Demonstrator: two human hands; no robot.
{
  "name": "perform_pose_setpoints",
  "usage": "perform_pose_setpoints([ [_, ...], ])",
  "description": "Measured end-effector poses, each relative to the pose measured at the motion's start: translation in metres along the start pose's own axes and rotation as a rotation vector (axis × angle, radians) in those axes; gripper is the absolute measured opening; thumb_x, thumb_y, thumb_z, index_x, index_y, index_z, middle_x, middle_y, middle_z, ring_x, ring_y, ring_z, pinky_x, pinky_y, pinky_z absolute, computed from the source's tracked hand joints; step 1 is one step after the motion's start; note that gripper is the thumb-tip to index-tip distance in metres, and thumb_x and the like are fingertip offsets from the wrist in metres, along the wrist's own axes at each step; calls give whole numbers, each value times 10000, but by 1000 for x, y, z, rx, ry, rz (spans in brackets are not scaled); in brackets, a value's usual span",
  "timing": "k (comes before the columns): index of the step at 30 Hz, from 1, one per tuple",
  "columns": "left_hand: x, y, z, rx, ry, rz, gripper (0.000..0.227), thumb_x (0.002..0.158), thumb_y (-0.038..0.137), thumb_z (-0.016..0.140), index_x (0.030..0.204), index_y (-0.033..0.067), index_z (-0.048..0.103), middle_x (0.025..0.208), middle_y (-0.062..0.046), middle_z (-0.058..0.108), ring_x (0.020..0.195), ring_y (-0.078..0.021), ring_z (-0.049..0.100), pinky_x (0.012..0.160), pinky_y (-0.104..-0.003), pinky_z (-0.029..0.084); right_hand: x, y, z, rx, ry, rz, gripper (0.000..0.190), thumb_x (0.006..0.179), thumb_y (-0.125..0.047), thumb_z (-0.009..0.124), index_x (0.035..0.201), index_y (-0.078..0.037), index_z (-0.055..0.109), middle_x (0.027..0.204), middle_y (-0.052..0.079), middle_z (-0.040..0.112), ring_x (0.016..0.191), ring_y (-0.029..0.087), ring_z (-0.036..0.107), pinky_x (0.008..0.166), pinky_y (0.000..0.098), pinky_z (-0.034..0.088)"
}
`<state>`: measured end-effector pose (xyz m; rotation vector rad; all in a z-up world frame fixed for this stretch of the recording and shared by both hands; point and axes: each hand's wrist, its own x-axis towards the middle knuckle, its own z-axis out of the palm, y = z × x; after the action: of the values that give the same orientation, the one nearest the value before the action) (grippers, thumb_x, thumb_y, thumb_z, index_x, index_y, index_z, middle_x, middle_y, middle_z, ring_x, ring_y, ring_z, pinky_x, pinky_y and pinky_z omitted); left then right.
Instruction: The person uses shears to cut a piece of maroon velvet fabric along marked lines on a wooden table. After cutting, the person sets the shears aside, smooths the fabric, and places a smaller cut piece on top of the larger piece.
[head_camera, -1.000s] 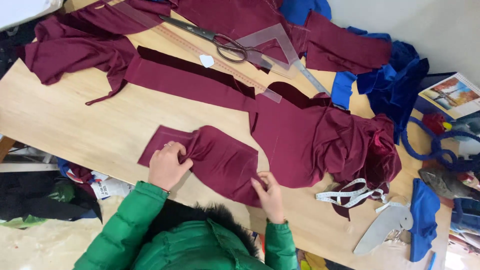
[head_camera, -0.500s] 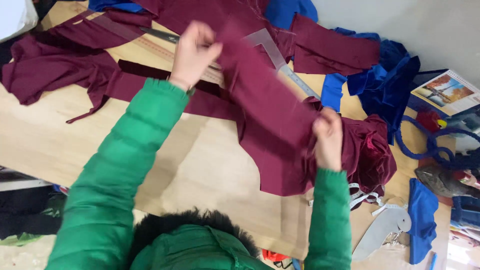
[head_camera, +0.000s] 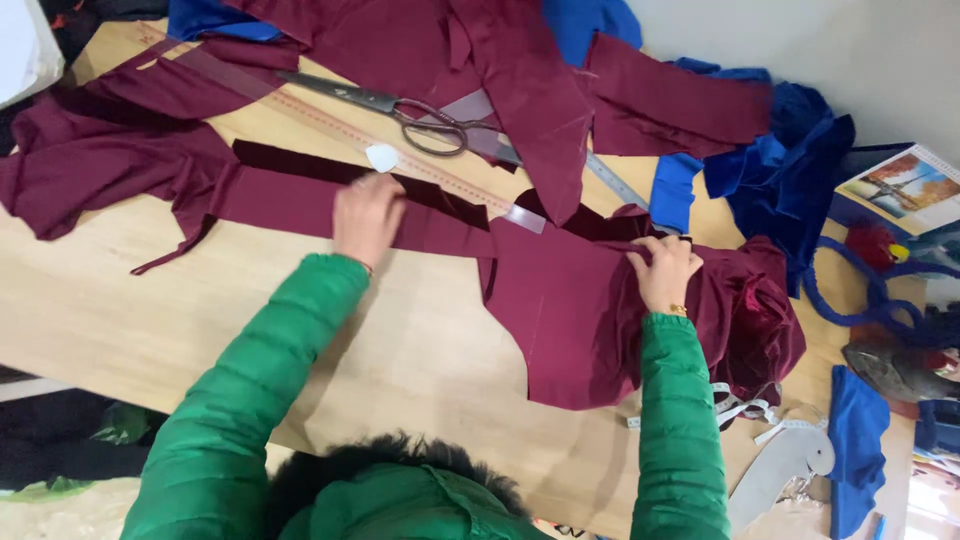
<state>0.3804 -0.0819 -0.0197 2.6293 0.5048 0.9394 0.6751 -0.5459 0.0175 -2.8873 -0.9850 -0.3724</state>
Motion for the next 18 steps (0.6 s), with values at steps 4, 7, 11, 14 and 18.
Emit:
perform_pose_setpoints([
  [4,24,-37,-1,55,26,-135,331,895,275,839,1154,168,662,1168,-74,621,1056,-315,642,822,-456,525,-25,-44,-53,52,134,-30,270,847,-277,846,1075,-339,716,1018,-54,542,1081,216,509,989,418,324],
  [7,40,-51,23,8,-25,-312,597,760,441,925,1183,123,650,1159,-122,579,1050,-385,620,811,-519,530,-51,-71,-78,88,249,-51,242,879,-251,860,1085,-296,741,1057,-44,576,1095,191,501,1020,389,276],
  [11,60,-36,13,2,-149,-455,608,651,427,970,1105,171,657,1052,-106,631,1009,-363,668,840,-501,511,-97,-104,-95,75,361,-97,201,989,-250,798,1188,-266,772,1023,-24,691,1033,158,609,1039,354,318],
  [14,68,-39,9,-140,-184,-509,511,649,367,969,1024,180,677,1024,-112,660,1006,-374,691,867,-489,529,-129,-121,-92,34,392,-42,120,1058,-302,744,1169,-267,773,984,-38,698,970,148,632,1021,333,365],
  [18,71,-52,15,-280,-351,-502,267,824,321,815,1023,249,653,995,-61,739,1032,-333,730,907,-478,545,-158,-138,-75,-66,237,118,167,1007,-403,754,1157,-330,755,1073,-72,695,1018,150,648,974,341,420],
])
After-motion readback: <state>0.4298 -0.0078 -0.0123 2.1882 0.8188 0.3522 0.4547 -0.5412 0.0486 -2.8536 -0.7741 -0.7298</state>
